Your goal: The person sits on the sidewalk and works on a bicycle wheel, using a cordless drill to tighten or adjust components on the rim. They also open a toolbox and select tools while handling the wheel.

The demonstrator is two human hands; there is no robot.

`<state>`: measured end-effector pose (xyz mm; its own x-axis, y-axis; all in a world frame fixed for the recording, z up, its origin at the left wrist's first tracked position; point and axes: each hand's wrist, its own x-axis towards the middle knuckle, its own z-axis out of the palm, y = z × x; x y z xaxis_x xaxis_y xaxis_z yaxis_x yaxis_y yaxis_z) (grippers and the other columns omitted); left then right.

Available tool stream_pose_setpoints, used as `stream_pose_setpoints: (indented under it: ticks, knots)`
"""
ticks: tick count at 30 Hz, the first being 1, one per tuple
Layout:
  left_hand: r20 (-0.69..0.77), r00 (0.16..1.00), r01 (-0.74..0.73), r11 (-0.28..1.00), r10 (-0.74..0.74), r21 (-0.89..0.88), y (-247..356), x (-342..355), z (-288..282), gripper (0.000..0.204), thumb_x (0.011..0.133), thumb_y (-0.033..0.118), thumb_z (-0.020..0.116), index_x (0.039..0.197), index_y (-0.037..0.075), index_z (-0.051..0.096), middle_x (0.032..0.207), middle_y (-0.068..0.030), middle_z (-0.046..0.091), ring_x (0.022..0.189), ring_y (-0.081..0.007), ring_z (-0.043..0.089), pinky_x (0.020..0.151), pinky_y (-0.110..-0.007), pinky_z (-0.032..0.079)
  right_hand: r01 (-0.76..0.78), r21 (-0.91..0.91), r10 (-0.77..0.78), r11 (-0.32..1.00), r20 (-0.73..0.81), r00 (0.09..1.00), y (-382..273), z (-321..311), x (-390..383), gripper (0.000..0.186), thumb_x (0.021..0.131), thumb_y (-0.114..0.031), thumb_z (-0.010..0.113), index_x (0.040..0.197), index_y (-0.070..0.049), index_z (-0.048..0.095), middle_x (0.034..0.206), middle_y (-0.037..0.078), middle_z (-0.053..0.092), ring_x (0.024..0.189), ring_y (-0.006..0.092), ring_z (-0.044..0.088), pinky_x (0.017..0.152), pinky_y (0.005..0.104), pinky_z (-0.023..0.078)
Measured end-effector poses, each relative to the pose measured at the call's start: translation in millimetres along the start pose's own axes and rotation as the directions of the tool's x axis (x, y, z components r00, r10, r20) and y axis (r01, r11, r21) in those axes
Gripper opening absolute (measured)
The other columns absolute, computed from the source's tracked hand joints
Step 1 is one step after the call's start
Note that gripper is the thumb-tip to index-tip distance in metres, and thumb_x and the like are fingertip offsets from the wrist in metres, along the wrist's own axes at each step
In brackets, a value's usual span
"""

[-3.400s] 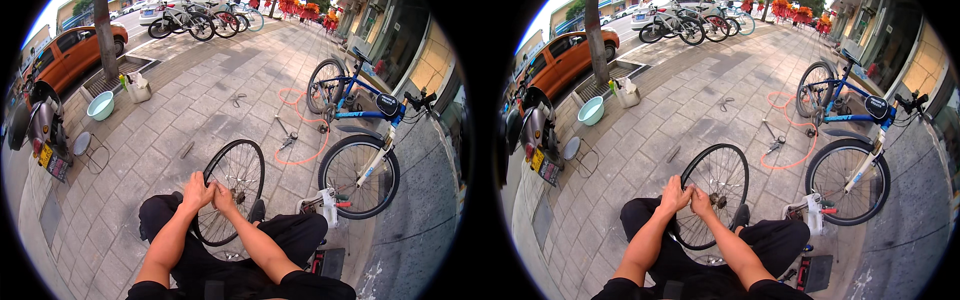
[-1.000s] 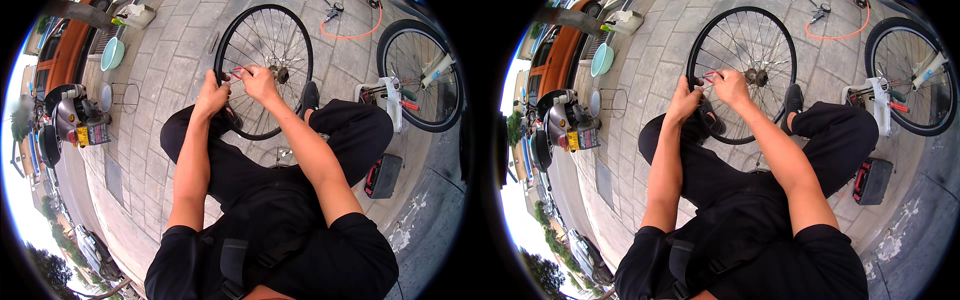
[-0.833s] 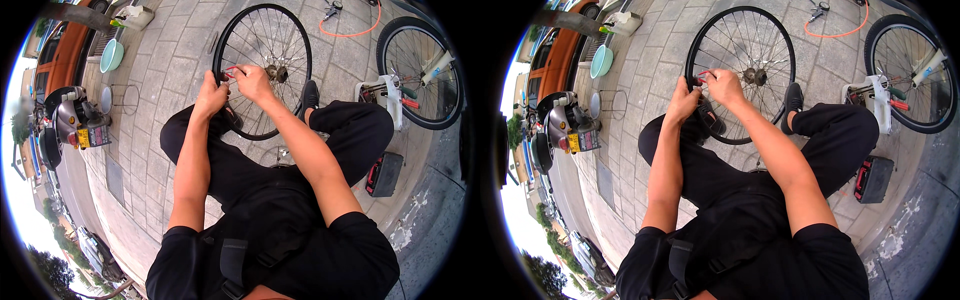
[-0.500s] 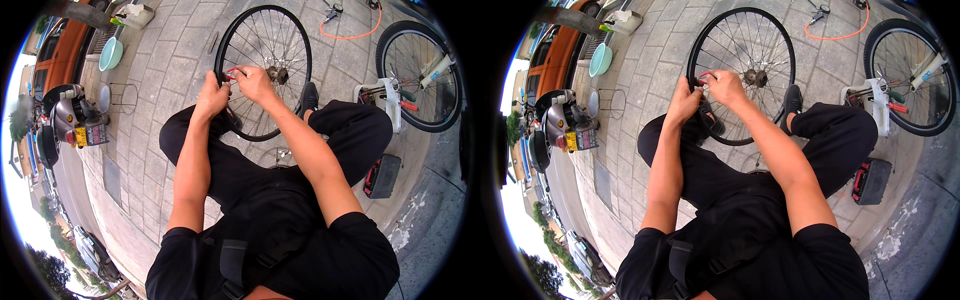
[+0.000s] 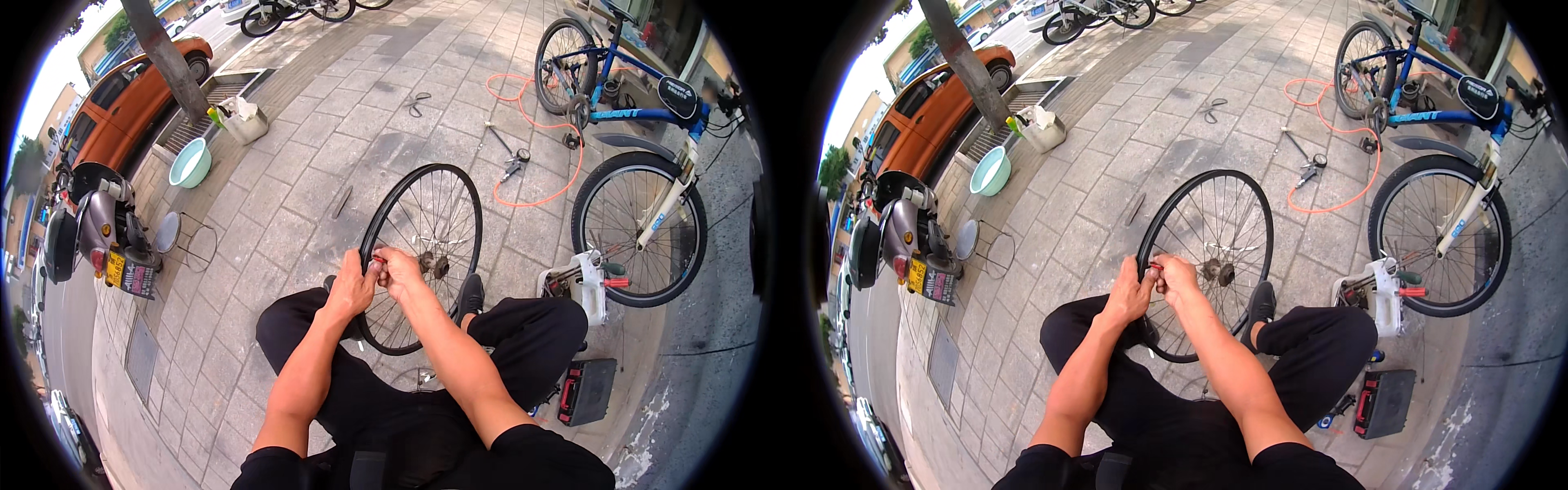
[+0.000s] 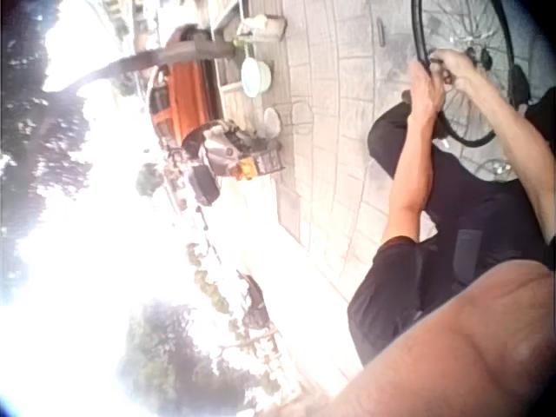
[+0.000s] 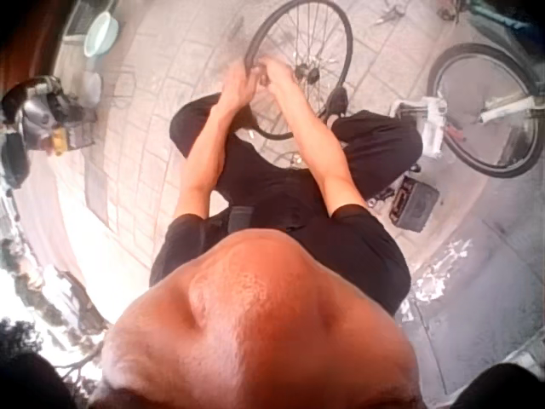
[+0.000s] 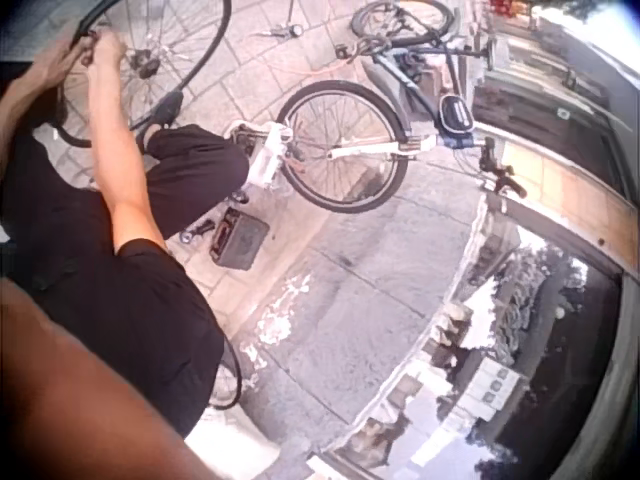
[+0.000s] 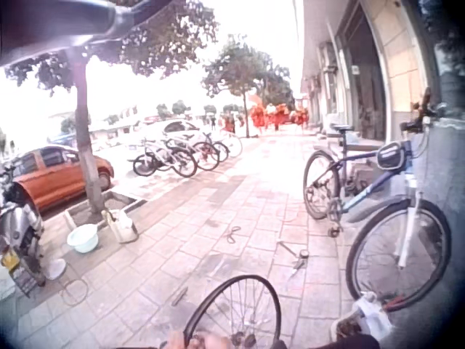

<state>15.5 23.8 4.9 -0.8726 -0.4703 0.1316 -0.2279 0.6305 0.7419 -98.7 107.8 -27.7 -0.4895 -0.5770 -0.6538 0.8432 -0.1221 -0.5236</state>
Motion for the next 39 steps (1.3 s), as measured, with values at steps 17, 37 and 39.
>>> stream_pose_setpoints:
  ticks: [17, 37, 39]
  knots:
    - [-0.138, 0.978, 0.168, 0.983, -0.158, 0.070, 21, 17, 17, 0.032, 0.095, 0.026, 0.073, 0.105, -0.002, 0.062, 0.098, -0.0267, 0.069, 0.093, -0.0436, 0.067, 0.078, -0.048, 0.052, -0.012, -0.173, 0.033, 0.985, 0.114, 0.993, -20, -26, 2, 0.027, 0.101, -0.034, 0.056, 0.095, -0.010, 0.065, 0.072, 0.000, 0.056, 0.050, 0.0127, 0.043, 0.045, 0.0325, 0.030]
    - [-0.004, 0.985, -0.166, 0.945, 0.172, -0.282, 37, 5, 17, 0.055, 0.083, 0.017, 0.079, 0.131, 0.001, 0.058, 0.125, -0.0215, 0.057, 0.115, -0.0413, 0.059, 0.100, -0.045, 0.050, 0.033, 0.057, -0.039, 0.998, 0.121, 0.992, -40, -50, -35, 0.016, 0.102, -0.023, 0.059, 0.099, -0.009, 0.063, 0.069, -0.002, 0.056, 0.044, 0.0068, 0.040, 0.036, 0.0231, 0.026]
    - [0.059, 0.976, -0.175, 0.921, 0.208, -0.348, 36, 6, 15, 0.059, 0.082, 0.018, 0.080, 0.134, 0.001, 0.058, 0.129, -0.0208, 0.057, 0.120, -0.0392, 0.058, 0.102, -0.044, 0.049, -0.018, 0.027, 0.016, 0.999, 0.097, 0.995, -47, -49, -31, 0.015, 0.103, -0.021, 0.057, 0.095, -0.009, 0.061, 0.065, -0.003, 0.051, 0.043, 0.0074, 0.037, 0.036, 0.0244, 0.025]
